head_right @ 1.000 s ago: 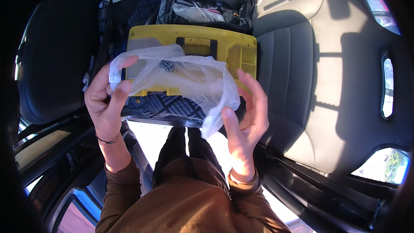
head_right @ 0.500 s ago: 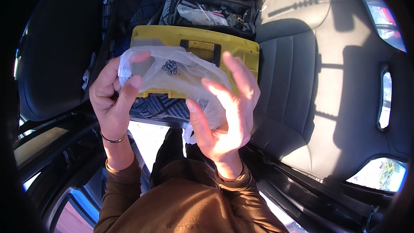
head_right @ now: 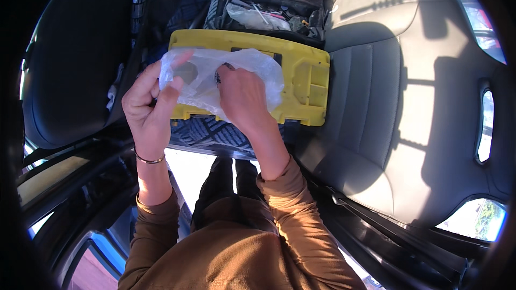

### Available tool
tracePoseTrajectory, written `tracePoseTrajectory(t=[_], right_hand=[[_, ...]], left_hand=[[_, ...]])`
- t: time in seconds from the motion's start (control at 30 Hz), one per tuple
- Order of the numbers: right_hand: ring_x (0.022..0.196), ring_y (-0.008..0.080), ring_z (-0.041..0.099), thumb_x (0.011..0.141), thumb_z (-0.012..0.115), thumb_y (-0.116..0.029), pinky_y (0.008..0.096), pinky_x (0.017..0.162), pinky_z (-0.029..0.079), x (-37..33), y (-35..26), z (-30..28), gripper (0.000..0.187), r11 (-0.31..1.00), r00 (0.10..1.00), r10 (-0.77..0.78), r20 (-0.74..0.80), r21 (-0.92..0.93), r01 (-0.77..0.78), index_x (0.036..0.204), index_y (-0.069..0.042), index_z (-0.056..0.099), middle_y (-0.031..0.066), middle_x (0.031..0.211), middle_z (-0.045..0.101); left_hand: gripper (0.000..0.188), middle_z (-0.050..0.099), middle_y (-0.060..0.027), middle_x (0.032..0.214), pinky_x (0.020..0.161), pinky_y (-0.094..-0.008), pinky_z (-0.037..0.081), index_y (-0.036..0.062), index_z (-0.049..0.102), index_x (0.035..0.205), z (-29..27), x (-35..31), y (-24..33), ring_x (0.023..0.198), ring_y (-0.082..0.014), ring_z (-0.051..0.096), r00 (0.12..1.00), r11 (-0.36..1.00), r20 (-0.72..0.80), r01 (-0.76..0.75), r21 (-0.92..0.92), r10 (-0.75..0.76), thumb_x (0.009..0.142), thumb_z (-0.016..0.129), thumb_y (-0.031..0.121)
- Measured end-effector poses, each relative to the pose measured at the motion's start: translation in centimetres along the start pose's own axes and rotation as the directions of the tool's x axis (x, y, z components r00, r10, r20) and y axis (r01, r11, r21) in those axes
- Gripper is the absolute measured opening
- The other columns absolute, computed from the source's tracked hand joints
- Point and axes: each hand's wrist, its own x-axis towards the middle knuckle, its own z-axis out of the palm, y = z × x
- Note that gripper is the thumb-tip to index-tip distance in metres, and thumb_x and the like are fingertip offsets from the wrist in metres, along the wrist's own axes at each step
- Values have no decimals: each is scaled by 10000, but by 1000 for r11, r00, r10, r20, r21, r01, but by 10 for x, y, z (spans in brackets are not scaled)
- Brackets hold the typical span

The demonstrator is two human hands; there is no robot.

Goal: The person opens a yellow toolbox in the back seat of a pickup truck, removes a roll of tape, and places it inside. They then retrieve a plastic bag containing screws, open it, and place it back. Finally, they take a black tool bag from the seat, walk to the truck bed, and search through its contents.

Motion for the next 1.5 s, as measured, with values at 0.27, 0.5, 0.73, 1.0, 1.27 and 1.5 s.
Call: tracePoseTrajectory(t=[0.27, 0.5, 0.73, 1.0, 1.27, 1.5], right_hand=[[1071, 425, 667, 899, 580, 18, 465, 925, 524, -29, 20, -32, 201, 999, 999, -43, 21, 24, 42, 1009, 30, 748, 194, 1218, 703], [1126, 456, 646, 904, 593, 36, 482, 970, 509, -33, 15, -42, 366, 995, 993, 93, -72, 45, -90, 1258, 8, 685, 272, 1204, 693], [1112, 462, 644, 906, 631, 9, 512, 954, 502, -40, 14, -29, 425, 992, 993, 118, 0, -36, -117, 1330, 5, 622, 270, 1152, 702], [1027, 446, 673, 906, 670, -25, 516, 888, 515, -55, 15, -23, 319, 991, 990, 107, -95, -65, -113, 1223, 1, 658, 263, 1073, 709], [854, 413, 700, 871, 719, -62, 491, 780, 541, -49, 25, 1, 160, 990, 987, 142, -76, 12, -142, 1031, -62, 737, 181, 956, 743], [852, 382, 714, 882, 723, -80, 447, 778, 550, -41, 28, 14, 139, 985, 979, 174, -104, 15, -174, 1018, -68, 752, 173, 947, 746]], left_hand=[[352, 462, 114, 702, 614, -176, 295, -3, 721, 1290, -13, -4, -13, 653, 13, 327, 997, 998, -55, 49, 41, -46, 950, 646, -54], [378, 596, 79, 789, 639, -166, 351, -14, 717, 1286, -16, -9, -15, 664, 21, 400, 999, 999, -31, 30, 44, -28, 926, 629, -86], [362, 553, 96, 720, 623, -181, 292, 4, 720, 1311, -13, -19, -6, 645, 12, 350, 993, 994, 53, 107, 31, -108, 953, 680, -28], [407, 624, 70, 793, 619, -188, 311, -17, 699, 1328, -17, -30, -6, 654, 0, 364, 980, 995, 175, 95, 28, -99, 928, 653, -76], [371, 430, 77, 629, 554, -195, 286, -34, 705, 1263, -10, -34, -9, 586, 2, 343, 983, 994, 150, 110, 9, -110, 895, 686, -80], [397, 445, 92, 657, 561, -191, 266, -17, 679, 1325, -1, -32, -11, 612, 9, 324, 980, 981, 98, 178, -76, -171, 931, 668, -72]])
